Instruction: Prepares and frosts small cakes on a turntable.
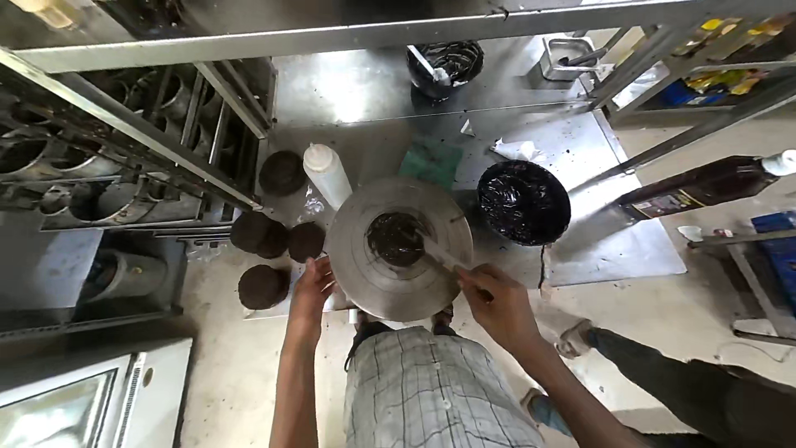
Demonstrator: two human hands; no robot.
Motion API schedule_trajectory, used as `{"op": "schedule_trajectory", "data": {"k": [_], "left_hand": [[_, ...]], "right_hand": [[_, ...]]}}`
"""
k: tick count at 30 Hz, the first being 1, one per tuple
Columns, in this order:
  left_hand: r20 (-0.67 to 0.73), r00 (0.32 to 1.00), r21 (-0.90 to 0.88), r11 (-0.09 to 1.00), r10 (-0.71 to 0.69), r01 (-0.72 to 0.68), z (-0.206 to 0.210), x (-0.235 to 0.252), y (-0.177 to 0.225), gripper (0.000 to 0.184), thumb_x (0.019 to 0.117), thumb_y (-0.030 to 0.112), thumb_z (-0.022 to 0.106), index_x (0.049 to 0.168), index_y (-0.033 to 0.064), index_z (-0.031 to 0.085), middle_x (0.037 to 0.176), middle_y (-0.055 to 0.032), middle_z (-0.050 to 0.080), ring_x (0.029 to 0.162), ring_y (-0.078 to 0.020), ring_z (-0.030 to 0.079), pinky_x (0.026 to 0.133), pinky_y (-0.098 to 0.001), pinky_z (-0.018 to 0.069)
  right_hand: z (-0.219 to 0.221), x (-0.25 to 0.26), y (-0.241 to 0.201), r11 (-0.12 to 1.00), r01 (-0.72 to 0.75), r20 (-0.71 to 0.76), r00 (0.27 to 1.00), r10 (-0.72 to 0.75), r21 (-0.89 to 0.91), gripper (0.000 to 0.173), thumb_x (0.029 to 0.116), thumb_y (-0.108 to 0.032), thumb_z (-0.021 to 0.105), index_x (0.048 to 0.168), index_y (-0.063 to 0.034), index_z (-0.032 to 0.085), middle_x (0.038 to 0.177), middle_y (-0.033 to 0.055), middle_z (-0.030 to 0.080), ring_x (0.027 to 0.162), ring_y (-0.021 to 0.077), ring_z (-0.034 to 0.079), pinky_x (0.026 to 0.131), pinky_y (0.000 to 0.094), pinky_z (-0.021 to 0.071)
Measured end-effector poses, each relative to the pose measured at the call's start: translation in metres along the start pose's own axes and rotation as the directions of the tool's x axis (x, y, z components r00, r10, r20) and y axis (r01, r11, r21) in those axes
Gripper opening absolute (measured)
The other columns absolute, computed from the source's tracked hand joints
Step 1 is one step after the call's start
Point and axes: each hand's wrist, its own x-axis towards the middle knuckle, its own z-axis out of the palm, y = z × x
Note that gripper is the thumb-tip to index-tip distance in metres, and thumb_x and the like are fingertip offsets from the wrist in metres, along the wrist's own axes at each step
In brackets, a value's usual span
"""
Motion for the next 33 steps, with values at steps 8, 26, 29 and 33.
{"op": "schedule_trajectory", "data": {"k": [8, 26, 29, 33], "left_hand": [[-0.053, 0.999, -0.02, 1.0, -0.003, 0.002, -0.001, 0.008, 0.0, 0.06, 0.1109, 0.048, 0.029, 0.134, 0.0016, 0.058, 0.121, -0.0132, 0.068, 0.107, -0.0236, 0.067, 0.093, -0.0444, 0.0552], [-0.022, 1.0, 0.049, 0.999, -0.022, 0.023, 0.005, 0.014, 0.009, 0.057, 0.1105, 0.047, 0.034, 0.135, 0.0013, 0.058, 0.125, -0.0137, 0.067, 0.11, -0.0228, 0.066, 0.094, -0.0434, 0.0536], [-0.02, 1.0, 0.087, 0.996, -0.004, 0.006, 0.008, 0.023, 0.015, 0.057, 0.1094, 0.047, 0.039, 0.134, 0.0009, 0.059, 0.127, -0.0147, 0.066, 0.113, -0.0243, 0.065, 0.097, -0.045, 0.0528], [0.01, 0.998, 0.167, 0.984, 0.055, -0.056, 0.019, 0.032, 0.035, 0.061, 0.1082, 0.052, 0.038, 0.134, 0.0012, 0.059, 0.127, -0.0159, 0.066, 0.113, -0.0261, 0.064, 0.096, -0.0476, 0.0522]], "right_hand": [[-0.002, -0.006, 0.0, 0.991, -0.076, 0.053, 0.996, 0.071, 0.112, 0.025, 0.0975, -0.027, 0.063, 0.118, -0.0259, 0.078, 0.098, -0.0048, 0.071, 0.07, 0.0056, 0.064, 0.061, 0.0281, 0.058], [0.014, -0.001, -0.005, 0.998, 0.024, 0.006, 1.0, -0.024, 0.057, 0.026, 0.0975, -0.025, 0.063, 0.118, -0.0235, 0.078, 0.1, -0.0006, 0.071, 0.069, 0.0073, 0.065, 0.06, 0.029, 0.0588], [0.012, 0.006, 0.001, 0.998, 0.03, -0.068, 0.997, -0.033, -0.047, 0.027, 0.0967, -0.022, 0.063, 0.119, -0.0225, 0.078, 0.101, 0.0022, 0.071, 0.067, 0.01, 0.065, 0.058, 0.0317, 0.0586], [0.016, -0.004, -0.011, 0.987, -0.013, 0.073, 0.997, 0.002, 0.159, 0.024, 0.0984, -0.029, 0.065, 0.117, -0.0236, 0.079, 0.099, -0.0033, 0.071, 0.073, 0.0038, 0.065, 0.064, 0.0243, 0.0585]]}}
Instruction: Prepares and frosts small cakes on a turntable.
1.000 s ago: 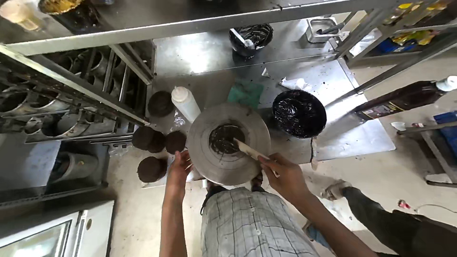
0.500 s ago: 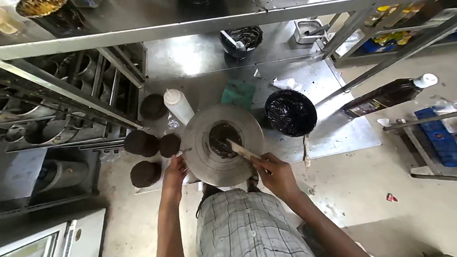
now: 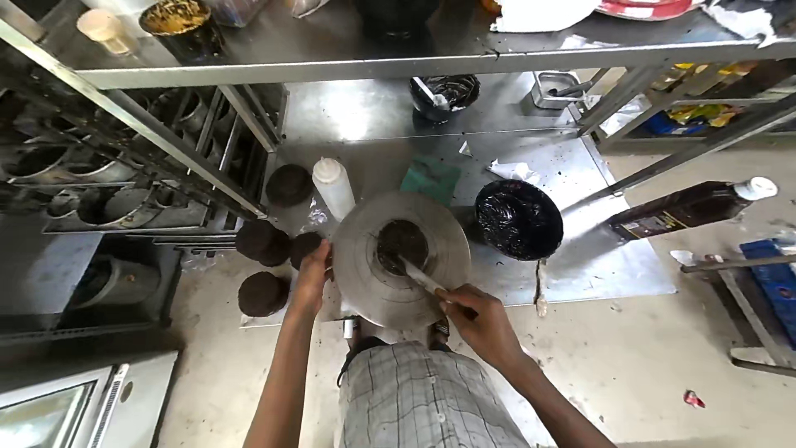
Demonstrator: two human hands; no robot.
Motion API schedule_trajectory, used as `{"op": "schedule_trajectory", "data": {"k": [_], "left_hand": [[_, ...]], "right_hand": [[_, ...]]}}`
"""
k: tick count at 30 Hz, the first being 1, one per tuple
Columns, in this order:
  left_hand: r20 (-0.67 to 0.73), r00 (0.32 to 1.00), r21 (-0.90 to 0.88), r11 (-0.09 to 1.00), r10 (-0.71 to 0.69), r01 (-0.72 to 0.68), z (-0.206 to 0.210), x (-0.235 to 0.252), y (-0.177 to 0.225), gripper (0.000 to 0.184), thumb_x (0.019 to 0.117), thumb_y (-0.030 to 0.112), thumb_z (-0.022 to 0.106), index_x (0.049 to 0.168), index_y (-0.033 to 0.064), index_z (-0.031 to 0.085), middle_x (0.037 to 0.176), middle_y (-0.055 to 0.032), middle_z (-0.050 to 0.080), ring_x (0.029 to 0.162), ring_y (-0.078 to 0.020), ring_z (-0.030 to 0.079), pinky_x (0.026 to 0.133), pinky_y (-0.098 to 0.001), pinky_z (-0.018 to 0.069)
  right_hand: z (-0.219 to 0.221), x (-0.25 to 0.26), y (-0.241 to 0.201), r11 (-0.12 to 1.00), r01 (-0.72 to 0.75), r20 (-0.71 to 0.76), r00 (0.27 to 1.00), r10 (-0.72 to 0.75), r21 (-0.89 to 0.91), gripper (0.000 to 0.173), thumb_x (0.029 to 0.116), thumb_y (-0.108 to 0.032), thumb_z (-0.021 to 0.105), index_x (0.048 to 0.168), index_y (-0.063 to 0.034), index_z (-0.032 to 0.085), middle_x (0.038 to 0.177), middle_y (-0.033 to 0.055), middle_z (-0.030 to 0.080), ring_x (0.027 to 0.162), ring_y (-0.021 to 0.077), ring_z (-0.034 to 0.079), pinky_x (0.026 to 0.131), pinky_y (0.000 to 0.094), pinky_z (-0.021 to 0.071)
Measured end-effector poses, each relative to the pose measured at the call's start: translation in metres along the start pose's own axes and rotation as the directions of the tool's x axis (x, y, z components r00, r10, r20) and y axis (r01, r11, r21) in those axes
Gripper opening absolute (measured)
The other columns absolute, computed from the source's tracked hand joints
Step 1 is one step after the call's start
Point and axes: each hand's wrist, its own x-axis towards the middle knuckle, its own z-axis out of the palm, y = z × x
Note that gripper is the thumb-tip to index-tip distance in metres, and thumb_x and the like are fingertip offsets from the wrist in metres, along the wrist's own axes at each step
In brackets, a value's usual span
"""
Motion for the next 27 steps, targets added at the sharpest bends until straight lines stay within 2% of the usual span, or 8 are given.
{"op": "schedule_trajectory", "data": {"k": [4, 11, 14, 16, 17, 21, 24, 27], "left_hand": [[0.003, 0.998, 0.046, 0.997, 0.058, -0.058, 0.003, 0.0, 0.009, 0.062, 0.1057, 0.056, 0.044, 0.133, 0.0036, 0.06, 0.131, -0.0178, 0.063, 0.119, -0.0303, 0.06, 0.098, -0.0515, 0.0503], [-0.109, 0.977, 0.078, 0.981, 0.186, -0.178, 0.011, -0.045, -0.072, 0.041, 0.1081, 0.031, 0.051, 0.104, -0.0057, 0.069, 0.099, -0.0148, 0.071, 0.092, -0.022, 0.069, 0.089, -0.0447, 0.0577], [0.155, 0.98, 0.07, 0.988, 0.126, -0.138, 0.029, -0.108, -0.108, 0.031, 0.1055, 0.023, 0.055, 0.099, -0.0038, 0.07, 0.094, -0.0098, 0.072, 0.09, -0.018, 0.07, 0.089, -0.0396, 0.0581], [0.395, 0.917, 0.088, 0.992, 0.044, -0.086, 0.03, -0.12, -0.114, 0.027, 0.1018, 0.022, 0.062, 0.109, -0.001, 0.074, 0.111, -0.0106, 0.074, 0.103, -0.0205, 0.071, 0.096, -0.0405, 0.0579], [0.397, 0.917, 0.084, 0.994, 0.03, -0.069, 0.029, -0.118, -0.112, 0.028, 0.1002, 0.024, 0.065, 0.11, -0.0013, 0.072, 0.11, -0.0108, 0.074, 0.101, -0.0208, 0.071, 0.093, -0.0403, 0.0583], [0.109, 0.994, -0.052, 0.999, -0.003, 0.009, 0.008, -0.085, -0.072, 0.056, 0.1102, 0.042, 0.035, 0.132, -0.0047, 0.057, 0.113, -0.0156, 0.07, 0.1, -0.024, 0.07, 0.088, -0.0434, 0.0594], [-0.029, 0.998, -0.148, 0.987, -0.064, 0.059, -0.002, -0.063, -0.049, 0.055, 0.1123, 0.041, 0.031, 0.124, -0.0018, 0.063, 0.108, -0.0132, 0.073, 0.096, -0.0225, 0.071, 0.084, -0.0402, 0.0591], [-0.088, 0.992, -0.185, 0.98, -0.087, 0.07, -0.003, -0.056, -0.044, 0.051, 0.1124, 0.037, 0.034, 0.12, -0.0031, 0.064, 0.102, -0.0126, 0.072, 0.09, -0.0213, 0.071, 0.081, -0.0396, 0.0597]], "right_hand": [[-0.003, 0.009, 0.009, 0.958, 0.103, -0.156, 0.976, -0.149, -0.267, 0.025, 0.0958, -0.021, 0.063, 0.115, -0.0207, 0.079, 0.103, 0.0065, 0.072, 0.065, 0.0143, 0.066, 0.056, 0.036, 0.0588], [-0.006, -0.005, 0.011, 0.999, -0.034, -0.118, 0.992, 0.034, 0.001, 0.021, 0.0961, -0.023, 0.066, 0.113, -0.0199, 0.078, 0.096, -0.004, 0.07, 0.067, 0.0043, 0.061, 0.058, 0.0254, 0.056], [0.001, -0.011, 0.009, 0.997, -0.048, -0.105, 0.993, 0.054, 0.059, 0.021, 0.0964, -0.024, 0.067, 0.113, -0.0219, 0.078, 0.096, -0.0056, 0.069, 0.068, 0.0032, 0.061, 0.058, 0.0242, 0.0564], [0.001, -0.013, 0.009, 0.996, -0.057, -0.101, 0.993, 0.063, 0.064, 0.021, 0.0967, -0.026, 0.066, 0.114, -0.0233, 0.078, 0.095, -0.0066, 0.068, 0.067, 0.0024, 0.061, 0.058, 0.0237, 0.0557], [0.001, -0.013, 0.009, 0.996, -0.057, -0.098, 0.993, 0.064, 0.065, 0.022, 0.0968, -0.025, 0.065, 0.114, -0.0234, 0.078, 0.094, -0.0067, 0.068, 0.067, 0.0022, 0.06, 0.057, 0.0233, 0.055], [0.006, -0.015, 0.007, 0.996, -0.067, -0.065, 0.995, 0.072, 0.067, 0.023, 0.0974, -0.025, 0.064, 0.116, -0.0231, 0.078, 0.097, -0.0053, 0.069, 0.072, 0.0023, 0.063, 0.062, 0.0238, 0.058], [0.017, -0.017, 0.0, 0.994, -0.063, -0.021, 0.998, 0.066, 0.094, 0.024, 0.0994, -0.027, 0.063, 0.118, -0.0241, 0.078, 0.101, -0.0041, 0.071, 0.078, 0.0035, 0.066, 0.068, 0.0259, 0.0602], [0.032, -0.01, -0.009, 0.935, -0.101, 0.06, 0.995, 0.085, 0.339, 0.023, 0.099, -0.027, 0.067, 0.118, -0.0197, 0.078, 0.1, -0.001, 0.072, 0.08, 0.0064, 0.067, 0.071, 0.0264, 0.0596]]}}
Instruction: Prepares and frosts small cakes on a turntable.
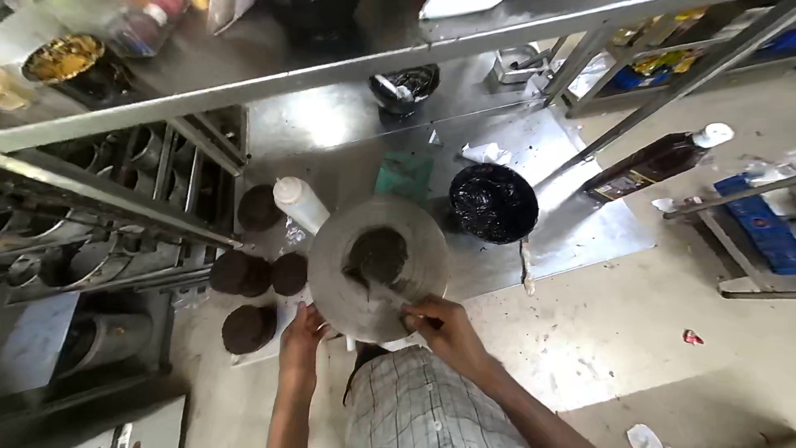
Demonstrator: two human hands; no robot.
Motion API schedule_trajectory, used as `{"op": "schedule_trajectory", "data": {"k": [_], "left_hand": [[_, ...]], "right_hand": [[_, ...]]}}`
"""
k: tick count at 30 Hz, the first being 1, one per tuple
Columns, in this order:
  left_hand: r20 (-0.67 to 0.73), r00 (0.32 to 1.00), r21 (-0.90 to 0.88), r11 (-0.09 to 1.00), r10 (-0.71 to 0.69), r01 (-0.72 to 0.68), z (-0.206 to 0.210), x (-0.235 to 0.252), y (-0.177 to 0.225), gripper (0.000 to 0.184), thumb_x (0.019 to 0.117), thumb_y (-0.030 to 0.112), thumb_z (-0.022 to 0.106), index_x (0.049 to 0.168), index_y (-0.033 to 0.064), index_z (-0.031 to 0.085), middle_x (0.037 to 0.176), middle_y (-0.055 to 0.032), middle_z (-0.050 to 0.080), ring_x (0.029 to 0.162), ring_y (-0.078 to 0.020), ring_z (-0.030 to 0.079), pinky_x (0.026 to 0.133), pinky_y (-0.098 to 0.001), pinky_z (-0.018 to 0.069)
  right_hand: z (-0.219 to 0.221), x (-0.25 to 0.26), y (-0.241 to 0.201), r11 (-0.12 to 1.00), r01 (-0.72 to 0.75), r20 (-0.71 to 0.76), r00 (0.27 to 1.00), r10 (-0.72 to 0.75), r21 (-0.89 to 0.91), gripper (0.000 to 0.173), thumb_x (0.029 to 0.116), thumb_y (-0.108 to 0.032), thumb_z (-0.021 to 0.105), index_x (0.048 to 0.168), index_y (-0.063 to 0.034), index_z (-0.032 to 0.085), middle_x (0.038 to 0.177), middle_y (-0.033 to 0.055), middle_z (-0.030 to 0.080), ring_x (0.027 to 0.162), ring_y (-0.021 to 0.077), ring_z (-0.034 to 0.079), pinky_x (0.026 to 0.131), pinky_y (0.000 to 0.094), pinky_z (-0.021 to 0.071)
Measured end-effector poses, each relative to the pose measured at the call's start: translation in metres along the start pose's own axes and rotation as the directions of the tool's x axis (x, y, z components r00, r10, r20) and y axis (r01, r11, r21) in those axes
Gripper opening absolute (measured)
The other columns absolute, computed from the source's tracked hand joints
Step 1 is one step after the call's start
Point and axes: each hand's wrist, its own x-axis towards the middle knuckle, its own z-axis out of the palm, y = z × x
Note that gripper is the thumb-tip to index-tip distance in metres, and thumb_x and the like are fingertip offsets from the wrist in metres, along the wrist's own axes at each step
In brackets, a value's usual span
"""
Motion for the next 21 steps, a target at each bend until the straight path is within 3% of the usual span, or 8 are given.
{"op": "schedule_trajectory", "data": {"k": [2, 4, 8, 11, 14, 16, 18, 21], "left_hand": [[-0.011, 1.0, 0.006, 1.0, 0.009, -0.009, 0.004, 0.0, 0.002, 0.051, 0.112, 0.037, 0.035, 0.118, -0.0035, 0.064, 0.101, -0.0122, 0.072, 0.09, -0.0213, 0.071, 0.082, -0.0404, 0.0602], [-0.024, 1.0, 0.012, 1.0, 0.014, -0.014, 0.006, 0.002, 0.005, 0.048, 0.1115, 0.036, 0.038, 0.116, -0.0041, 0.064, 0.1, -0.0132, 0.073, 0.09, -0.0221, 0.072, 0.081, -0.0412, 0.0609], [-0.026, 1.0, 0.045, 0.999, 0.015, -0.014, 0.004, 0.007, -0.001, 0.048, 0.1106, 0.037, 0.043, 0.107, -0.0042, 0.068, 0.093, -0.0131, 0.073, 0.084, -0.022, 0.072, 0.075, -0.0397, 0.0613], [0.031, 0.997, 0.051, 0.996, 0.069, -0.071, -0.003, 0.011, -0.008, 0.047, 0.1099, 0.035, 0.046, 0.101, -0.0049, 0.07, 0.088, -0.0135, 0.073, 0.081, -0.0228, 0.072, 0.075, -0.0399, 0.0614], [0.08, 0.991, 0.01, 0.994, 0.103, -0.104, -0.005, 0.011, -0.018, 0.043, 0.109, 0.031, 0.049, 0.095, -0.0026, 0.071, 0.082, -0.0108, 0.072, 0.075, -0.02, 0.071, 0.072, -0.0367, 0.0612], [0.105, 0.991, -0.016, 0.997, 0.08, -0.078, -0.007, 0.014, -0.023, 0.041, 0.108, 0.03, 0.051, 0.091, -0.0017, 0.071, 0.08, -0.0102, 0.071, 0.075, -0.0197, 0.07, 0.072, -0.0366, 0.0607], [0.145, 0.986, -0.034, 0.997, 0.078, -0.073, -0.011, 0.019, -0.028, 0.039, 0.107, 0.028, 0.054, 0.091, -0.0024, 0.071, 0.081, -0.0112, 0.072, 0.076, -0.0208, 0.071, 0.075, -0.0375, 0.0619], [0.258, 0.954, -0.028, 0.988, 0.155, -0.153, -0.021, 0.025, -0.037, 0.035, 0.1043, 0.028, 0.059, 0.09, -0.0006, 0.073, 0.082, -0.0101, 0.074, 0.078, -0.0207, 0.073, 0.078, -0.0385, 0.0622]], "right_hand": [[-0.011, 0.015, 0.003, 0.972, -0.032, -0.032, 0.999, 0.041, 0.233, 0.024, 0.0991, -0.022, 0.068, 0.118, -0.0106, 0.077, 0.103, 0.0031, 0.074, 0.085, 0.0106, 0.069, 0.076, 0.0299, 0.0602], [-0.042, 0.032, 0.019, 0.969, -0.07, -0.219, 0.968, 0.124, 0.237, 0.024, 0.0999, -0.017, 0.065, 0.12, -0.0073, 0.075, 0.111, 0.0057, 0.076, 0.091, 0.0146, 0.072, 0.081, 0.0355, 0.0608], [-0.123, 0.003, 0.127, 0.85, -0.352, -0.546, 0.832, 0.094, -0.391, 0.028, 0.1004, -0.021, 0.062, 0.124, -0.0149, 0.075, 0.108, 0.0156, 0.072, 0.087, 0.0321, 0.071, 0.076, 0.0572, 0.0584], [-0.174, -0.083, 0.159, 0.74, -0.436, -0.609, 0.792, 0.045, -0.513, 0.024, 0.0982, -0.02, 0.064, 0.114, -0.0067, 0.076, 0.104, 0.0226, 0.071, 0.087, 0.0406, 0.07, 0.074, 0.0637, 0.0558], [-0.227, -0.121, 0.129, 0.773, -0.5, -0.566, 0.793, 0.226, -0.391, 0.043, 0.1005, -0.025, 0.061, 0.137, -0.0025, 0.062, 0.108, 0.0233, 0.071, 0.079, 0.0308, 0.068, 0.07, 0.0521, 0.0564], [-0.239, -0.1, 0.091, 0.844, -0.442, -0.452, 0.847, 0.28, -0.305, 0.054, 0.1061, -0.026, 0.051, 0.156, -0.0076, 0.042, 0.102, 0.0167, 0.067, 0.065, 0.0201, 0.059, 0.055, 0.0397, 0.0516], [-0.229, -0.051, 0.042, 0.907, -0.352, -0.291, 0.914, 0.281, -0.23, 0.051, 0.108, -0.025, 0.044, 0.156, -0.0086, 0.039, 0.093, 0.0098, 0.069, 0.057, 0.0162, 0.059, 0.048, 0.0342, 0.0529], [-0.202, 0.029, -0.021, 0.913, -0.154, -0.014, 0.987, 0.161, -0.377, 0.043, 0.1067, -0.02, 0.045, 0.146, -0.0034, 0.052, 0.106, 0.0094, 0.075, 0.082, 0.0213, 0.074, 0.07, 0.0395, 0.0639]]}}
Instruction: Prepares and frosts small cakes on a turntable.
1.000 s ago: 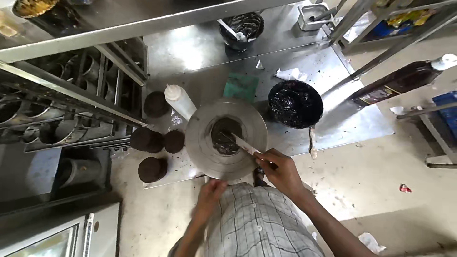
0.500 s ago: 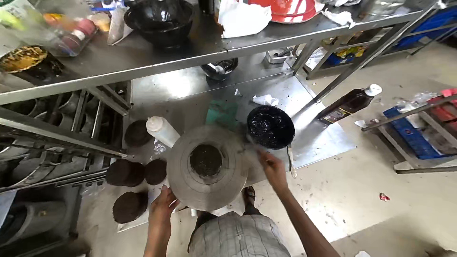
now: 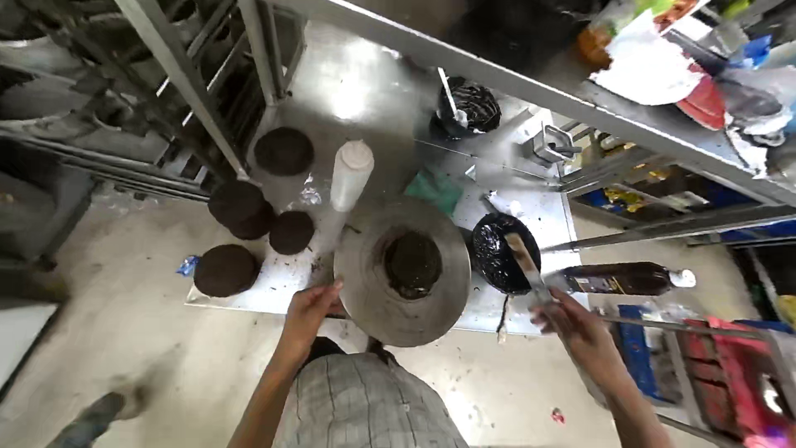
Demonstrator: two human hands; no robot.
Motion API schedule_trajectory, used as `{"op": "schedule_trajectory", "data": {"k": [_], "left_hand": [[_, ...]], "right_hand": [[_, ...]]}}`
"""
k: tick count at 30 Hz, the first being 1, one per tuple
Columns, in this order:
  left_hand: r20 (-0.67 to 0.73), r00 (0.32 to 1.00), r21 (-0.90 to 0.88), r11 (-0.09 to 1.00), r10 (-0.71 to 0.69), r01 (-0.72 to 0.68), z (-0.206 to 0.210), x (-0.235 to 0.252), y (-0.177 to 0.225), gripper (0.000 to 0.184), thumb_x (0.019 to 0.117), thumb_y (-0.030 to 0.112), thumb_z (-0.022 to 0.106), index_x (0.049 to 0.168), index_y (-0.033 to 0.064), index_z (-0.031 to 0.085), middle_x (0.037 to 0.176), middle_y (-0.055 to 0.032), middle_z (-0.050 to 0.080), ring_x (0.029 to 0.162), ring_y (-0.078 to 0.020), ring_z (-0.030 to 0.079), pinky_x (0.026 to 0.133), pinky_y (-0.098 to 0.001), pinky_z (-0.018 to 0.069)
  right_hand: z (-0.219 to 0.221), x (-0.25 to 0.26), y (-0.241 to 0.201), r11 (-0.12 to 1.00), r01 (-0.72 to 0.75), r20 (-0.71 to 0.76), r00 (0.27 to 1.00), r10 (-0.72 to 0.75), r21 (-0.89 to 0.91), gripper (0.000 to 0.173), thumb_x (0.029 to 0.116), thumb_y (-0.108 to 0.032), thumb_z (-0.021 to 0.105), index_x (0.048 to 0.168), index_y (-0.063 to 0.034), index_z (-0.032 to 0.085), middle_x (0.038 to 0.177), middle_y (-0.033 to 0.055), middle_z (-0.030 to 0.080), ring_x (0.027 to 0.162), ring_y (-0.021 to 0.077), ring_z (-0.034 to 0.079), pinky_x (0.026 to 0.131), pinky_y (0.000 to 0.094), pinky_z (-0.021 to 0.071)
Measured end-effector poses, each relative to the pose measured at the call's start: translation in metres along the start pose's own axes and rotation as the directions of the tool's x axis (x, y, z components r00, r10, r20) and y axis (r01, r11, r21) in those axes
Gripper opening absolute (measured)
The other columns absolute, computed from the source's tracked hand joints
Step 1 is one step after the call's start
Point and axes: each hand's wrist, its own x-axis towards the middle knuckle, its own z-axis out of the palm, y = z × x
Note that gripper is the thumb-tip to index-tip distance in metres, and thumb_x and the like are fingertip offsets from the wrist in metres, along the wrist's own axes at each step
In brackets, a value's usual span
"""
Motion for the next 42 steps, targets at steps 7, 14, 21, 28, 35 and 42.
{"op": "schedule_trajectory", "data": {"k": [7, 14, 21, 28, 35, 42], "left_hand": [[0.184, 0.982, -0.038, 0.998, 0.049, -0.043, 0.005, -0.025, -0.033, 0.021, 0.0972, 0.02, 0.068, 0.093, 0.0018, 0.076, 0.087, -0.0068, 0.076, 0.082, -0.0179, 0.074, 0.081, -0.037, 0.0621], [0.182, 0.983, -0.132, 0.99, -0.03, 0.055, 0.06, -0.062, -0.049, 0.02, 0.0968, 0.011, 0.067, 0.085, -0.0039, 0.072, 0.089, -0.0134, 0.077, 0.085, -0.0235, 0.076, 0.085, -0.0395, 0.0629], [0.094, 0.99, 0.061, 0.994, -0.101, 0.095, 0.066, -0.064, -0.055, 0.017, 0.0888, 0.013, 0.077, 0.091, -0.0036, 0.073, 0.086, -0.0118, 0.076, 0.082, -0.0216, 0.075, 0.082, -0.041, 0.0625], [0.01, 1.0, 0.016, 1.0, 0.011, -0.012, -0.001, 0.014, -0.001, 0.071, 0.1039, 0.059, 0.041, 0.133, -0.0034, 0.055, 0.114, -0.0116, 0.071, 0.101, -0.0198, 0.07, 0.091, -0.042, 0.0598], [-0.131, 0.989, 0.194, 0.976, -0.073, 0.098, 0.005, 0.081, 0.062, 0.051, 0.1079, 0.045, 0.046, 0.121, 0.0004, 0.065, 0.111, -0.011, 0.069, 0.098, -0.0176, 0.065, 0.089, -0.0394, 0.0543], [-0.167, 0.982, 0.18, 0.982, 0.083, -0.052, 0.008, 0.057, 0.037, 0.028, 0.1035, 0.025, 0.061, 0.1, -0.0007, 0.071, 0.096, -0.0098, 0.072, 0.09, -0.0173, 0.067, 0.087, -0.0393, 0.0564]], "right_hand": [[-0.028, 0.079, -0.043, 0.901, -0.048, 0.034, 0.997, 0.069, -0.431, 0.03, 0.1046, -0.013, 0.056, 0.132, -0.0102, 0.068, 0.094, 0.0059, 0.076, 0.067, 0.0186, 0.069, 0.063, 0.0419, 0.0589], [0.002, 0.151, 0.038, 0.585, -0.469, -0.138, 0.843, 0.52, -0.662, 0.039, 0.0969, -0.042, 0.066, 0.099, -0.0038, 0.075, 0.095, 0.0201, 0.073, 0.09, 0.0394, 0.071, 0.081, 0.0639, 0.0542], [0.03, 0.108, 0.091, 0.779, -0.533, 0.021, 0.829, 0.559, 0.331, 0.025, 0.104, -0.026, 0.058, 0.111, -0.0045, 0.07, 0.075, 0.0057, 0.068, 0.049, 0.0092, 0.053, 0.043, 0.0248, 0.0426], [0.021, 0.057, 0.102, 0.746, -0.396, 0.055, 0.898, 0.437, 0.536, 0.026, 0.1084, -0.019, 0.05, 0.119, -0.0023, 0.067, 0.086, 0.0115, 0.072, 0.058, 0.0141, 0.061, 0.048, 0.0262, 0.049], [0.032, 0.018, 0.005, 0.881, -0.15, 0.187, 0.98, 0.072, 0.448, 0.031, 0.1083, -0.021, 0.049, 0.131, -0.0102, 0.067, 0.097, 0.0121, 0.074, 0.071, 0.0211, 0.068, 0.062, 0.0341, 0.0581], [0.161, -0.012, -0.05, 0.943, 0.191, -0.212, 0.944, -0.253, -0.274, 0.037, 0.0996, -0.024, 0.056, 0.133, -0.0329, 0.069, 0.1, 0.0043, 0.067, 0.079, 0.0187, 0.067, 0.062, 0.042, 0.0581]]}}
